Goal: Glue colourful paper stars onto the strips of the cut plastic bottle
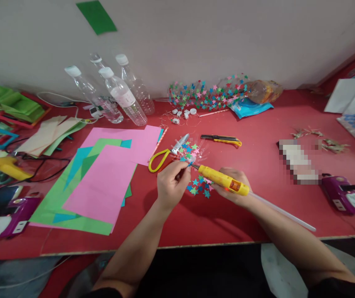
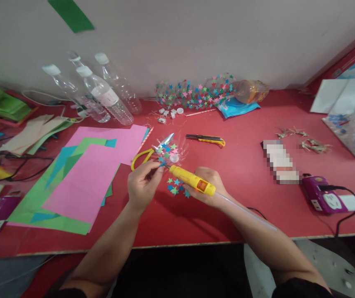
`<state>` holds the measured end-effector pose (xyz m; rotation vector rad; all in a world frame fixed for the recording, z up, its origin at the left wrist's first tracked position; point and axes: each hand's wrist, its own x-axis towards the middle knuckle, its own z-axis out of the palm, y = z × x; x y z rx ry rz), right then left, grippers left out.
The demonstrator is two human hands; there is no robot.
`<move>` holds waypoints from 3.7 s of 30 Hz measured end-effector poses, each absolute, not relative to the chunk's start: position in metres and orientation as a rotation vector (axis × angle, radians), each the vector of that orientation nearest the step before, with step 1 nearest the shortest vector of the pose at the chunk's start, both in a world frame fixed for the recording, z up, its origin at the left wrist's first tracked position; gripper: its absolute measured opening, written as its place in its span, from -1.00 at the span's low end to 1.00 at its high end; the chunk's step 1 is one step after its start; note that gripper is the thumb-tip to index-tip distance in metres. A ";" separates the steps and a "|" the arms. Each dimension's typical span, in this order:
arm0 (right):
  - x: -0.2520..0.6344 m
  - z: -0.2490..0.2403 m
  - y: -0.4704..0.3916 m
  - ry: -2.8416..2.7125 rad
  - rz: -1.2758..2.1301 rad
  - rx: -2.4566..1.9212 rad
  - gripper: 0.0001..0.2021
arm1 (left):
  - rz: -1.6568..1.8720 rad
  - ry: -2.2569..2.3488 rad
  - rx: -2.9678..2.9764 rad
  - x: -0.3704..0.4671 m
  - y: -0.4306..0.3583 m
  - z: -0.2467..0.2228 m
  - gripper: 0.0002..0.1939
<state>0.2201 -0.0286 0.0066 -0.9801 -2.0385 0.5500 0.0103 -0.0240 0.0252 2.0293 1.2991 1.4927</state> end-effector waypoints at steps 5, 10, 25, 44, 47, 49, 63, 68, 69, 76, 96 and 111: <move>0.220 0.009 -0.029 -2.049 0.532 -0.969 -0.68 | 1.468 1.308 1.962 0.010 -0.025 0.024 -0.92; 0.220 0.011 -0.029 -2.059 0.523 -0.961 -0.67 | 1.442 1.322 1.910 0.011 -0.025 0.026 -0.90; 0.220 0.012 -0.029 -2.067 0.519 -0.988 -0.67 | 1.459 1.319 1.886 0.012 -0.025 0.025 -0.91; 0.244 0.021 -0.015 -1.901 0.281 -1.231 -0.83 | 1.425 1.205 1.881 0.006 -0.027 0.043 -0.90; 0.257 0.017 -0.004 -2.015 0.208 -1.430 -0.84 | 1.358 1.195 1.464 0.000 -0.026 0.048 -0.90; 0.265 0.012 0.004 -2.125 0.217 -1.510 -0.79 | 1.318 1.167 1.306 -0.005 -0.025 0.050 -0.90; 0.258 0.026 0.006 -2.286 0.047 -1.375 -0.87 | 0.873 1.041 1.029 -0.004 -0.032 0.056 -0.85; 0.209 0.054 -0.013 -2.283 0.058 -0.734 -0.90 | 0.779 1.000 1.000 0.002 -0.026 0.058 -0.87; 0.202 0.056 -0.014 -2.295 0.021 -0.691 -0.91 | 0.775 0.998 0.998 0.003 -0.025 0.057 -0.86; 0.193 0.053 -0.005 -2.369 -0.091 -0.667 -0.87 | 0.780 0.973 0.942 0.005 -0.021 0.051 -0.84; 0.191 0.038 0.018 -2.284 0.086 -0.853 -0.92 | 0.714 1.292 1.415 -0.001 -0.031 0.034 -0.50; 0.190 0.024 0.021 -2.251 0.030 -0.832 -0.96 | 0.742 1.270 1.329 0.002 -0.029 0.029 -0.68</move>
